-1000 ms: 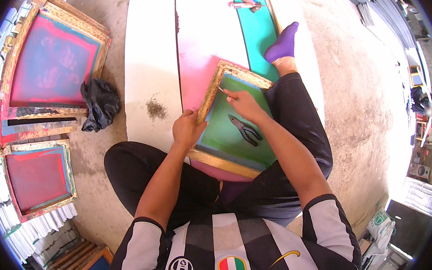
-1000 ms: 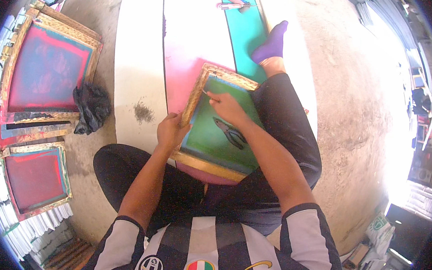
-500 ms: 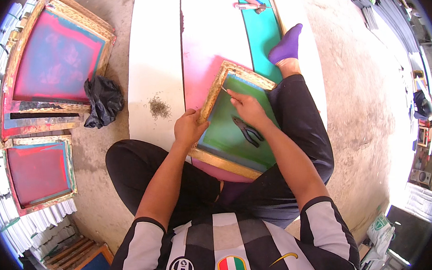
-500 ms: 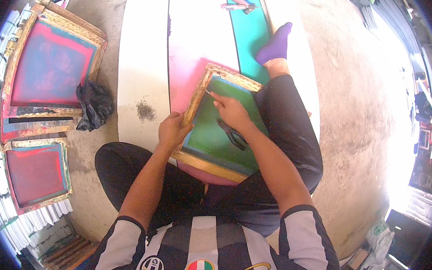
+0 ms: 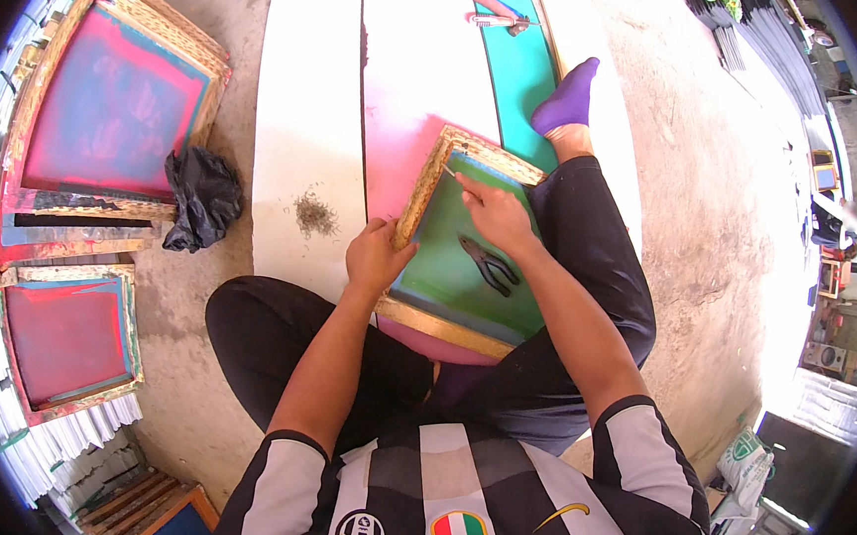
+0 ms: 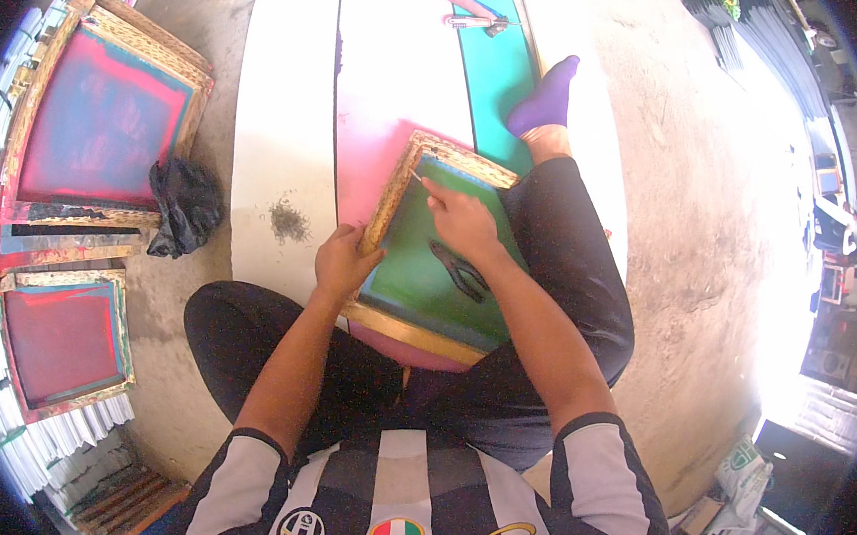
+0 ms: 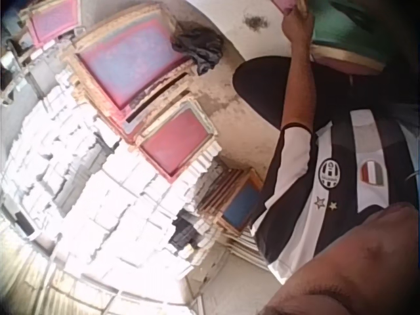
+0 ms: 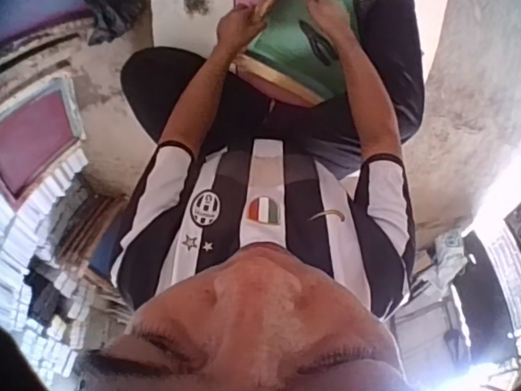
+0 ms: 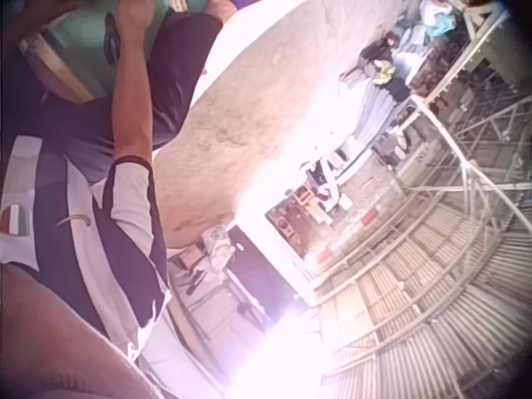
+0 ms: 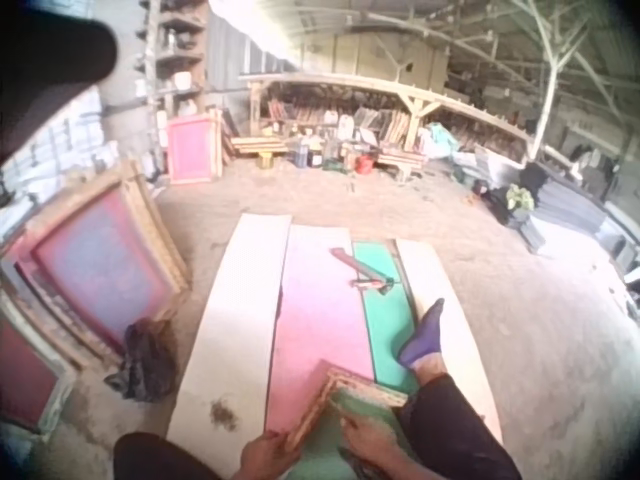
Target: The person sits on the floor and uses a small metal tool to scrape or adjust the edge of a green screen printing frame. They repeatedly work along the frame's border, occasionally repositioning the frame and tool.
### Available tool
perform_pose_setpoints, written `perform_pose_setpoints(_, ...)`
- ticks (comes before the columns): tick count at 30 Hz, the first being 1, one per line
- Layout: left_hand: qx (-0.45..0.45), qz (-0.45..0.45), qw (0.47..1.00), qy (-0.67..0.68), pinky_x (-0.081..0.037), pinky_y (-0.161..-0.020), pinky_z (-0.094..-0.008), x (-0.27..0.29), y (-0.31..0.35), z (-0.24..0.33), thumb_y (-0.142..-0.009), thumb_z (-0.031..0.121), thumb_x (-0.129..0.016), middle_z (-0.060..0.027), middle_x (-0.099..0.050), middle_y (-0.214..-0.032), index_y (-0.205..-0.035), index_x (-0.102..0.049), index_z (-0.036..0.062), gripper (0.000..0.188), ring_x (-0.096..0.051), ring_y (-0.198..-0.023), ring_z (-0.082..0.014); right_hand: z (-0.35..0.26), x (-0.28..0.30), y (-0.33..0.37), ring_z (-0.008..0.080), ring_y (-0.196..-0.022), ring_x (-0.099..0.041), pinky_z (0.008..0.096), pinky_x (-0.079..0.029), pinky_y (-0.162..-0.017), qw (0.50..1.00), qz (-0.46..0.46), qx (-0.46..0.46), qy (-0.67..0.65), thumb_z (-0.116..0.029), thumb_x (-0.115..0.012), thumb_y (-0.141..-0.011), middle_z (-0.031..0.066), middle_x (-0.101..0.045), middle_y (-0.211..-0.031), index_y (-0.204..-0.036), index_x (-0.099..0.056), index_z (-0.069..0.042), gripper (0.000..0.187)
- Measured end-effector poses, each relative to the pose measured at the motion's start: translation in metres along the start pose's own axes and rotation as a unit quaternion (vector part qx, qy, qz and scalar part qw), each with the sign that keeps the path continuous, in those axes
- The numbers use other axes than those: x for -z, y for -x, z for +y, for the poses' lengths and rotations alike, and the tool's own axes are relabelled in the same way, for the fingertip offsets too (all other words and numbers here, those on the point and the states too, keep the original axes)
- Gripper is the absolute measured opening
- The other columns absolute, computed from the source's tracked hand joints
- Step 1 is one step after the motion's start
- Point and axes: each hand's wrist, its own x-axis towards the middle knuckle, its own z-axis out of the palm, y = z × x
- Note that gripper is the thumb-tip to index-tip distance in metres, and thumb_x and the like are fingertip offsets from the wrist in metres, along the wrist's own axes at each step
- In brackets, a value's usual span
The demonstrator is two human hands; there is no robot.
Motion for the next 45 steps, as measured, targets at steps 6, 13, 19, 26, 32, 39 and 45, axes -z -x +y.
perform_pose_setpoints(6, 0.009, -0.012, 1.0, 0.017, -0.058, -0.083, -0.0449, -0.001, -0.002, 0.001, -0.082, 0.035, -0.084, -0.0092, -0.07, -0.109, -0.128, -0.074, 0.0114, 0.053, -0.072, -0.095, -0.0331, -0.009, 0.006, -0.007, 0.044, -0.102, -0.073, 0.0576, -0.058, -0.092, 0.994, -0.007, -0.021, 0.108, -0.032, -0.056, -0.106, 0.0221, -0.077, -0.108, -0.146, -0.064, -0.033, 0.04)
perform_pose_setpoints(13, -0.003, -0.003, 1.0, 0.018, -0.059, -0.081, -0.0469, -0.007, -0.003, -0.006, -0.082, 0.034, -0.082, -0.0085, -0.07, -0.108, -0.128, -0.075, 0.0149, 0.051, -0.073, -0.094, -0.0334, -0.025, 0.013, -0.005, 0.0435, -0.105, -0.074, 0.0572, -0.058, -0.093, 0.99, -0.03, -0.03, 0.132, -0.031, -0.055, -0.106, 0.0222, -0.076, -0.111, -0.148, -0.062, -0.031, 0.042)
perform_pose_setpoints(19, 0.013, -0.016, 0.999, 0.025, -0.058, -0.082, -0.0471, -0.002, -0.002, 0.0, -0.082, 0.034, -0.082, -0.0083, -0.07, -0.108, -0.128, -0.075, 0.0152, 0.05, -0.072, -0.095, -0.0329, -0.037, 0.016, -0.007, 0.0412, -0.11, -0.074, 0.0567, -0.057, -0.095, 0.981, -0.056, -0.05, 0.177, -0.027, -0.052, -0.107, 0.021, -0.076, -0.118, -0.151, -0.059, -0.032, 0.045)
perform_pose_setpoints(26, -0.006, -0.012, 1.0, 0.022, -0.058, -0.084, -0.0467, -0.003, -0.003, -0.002, -0.08, 0.031, -0.081, -0.0085, -0.071, -0.108, -0.128, -0.075, 0.0116, 0.052, -0.072, -0.098, -0.0332, -0.054, 0.018, -0.009, 0.0386, -0.105, -0.075, 0.055, -0.059, -0.091, 0.965, -0.091, -0.033, 0.243, -0.023, -0.051, -0.106, 0.0192, -0.077, -0.113, -0.155, -0.054, -0.019, 0.05)
perform_pose_setpoints(32, -0.015, -0.007, 1.0, 0.015, -0.058, -0.085, -0.0467, -0.008, -0.005, -0.003, -0.08, 0.03, -0.081, -0.009, -0.071, -0.109, -0.128, -0.074, 0.0096, 0.052, -0.072, -0.098, -0.0335, 0.015, -0.006, -0.026, 0.0393, -0.097, -0.075, 0.0543, -0.059, -0.087, 0.997, -0.063, 0.011, -0.045, -0.028, -0.054, -0.107, 0.0235, -0.075, -0.103, -0.156, -0.054, -0.017, 0.05)
perform_pose_setpoints(39, -0.034, -0.009, 0.999, 0.019, -0.059, -0.082, -0.0466, -0.006, -0.005, -0.003, -0.081, 0.031, -0.081, -0.009, -0.071, -0.107, -0.128, -0.074, 0.0121, 0.05, -0.072, -0.095, -0.0338, 0.025, 0.0, -0.021, 0.0394, -0.088, -0.074, 0.0483, -0.057, -0.086, 0.995, -0.033, 0.045, 0.083, -0.028, -0.059, -0.107, 0.0221, -0.076, -0.1, -0.149, -0.063, -0.018, 0.043)
perform_pose_setpoints(45, -0.015, -0.008, 1.0, -0.003, -0.058, -0.082, -0.0452, -0.002, -0.006, -0.008, -0.081, 0.033, -0.083, -0.0094, -0.07, -0.106, -0.125, -0.076, 0.011, 0.05, -0.072, -0.094, -0.0335, 0.019, -0.002, -0.027, 0.0301, -0.088, -0.075, 0.045, -0.058, -0.083, 0.972, -0.116, -0.072, -0.193, -0.028, -0.062, -0.107, 0.0211, -0.077, -0.101, -0.151, -0.061, -0.018, 0.045)
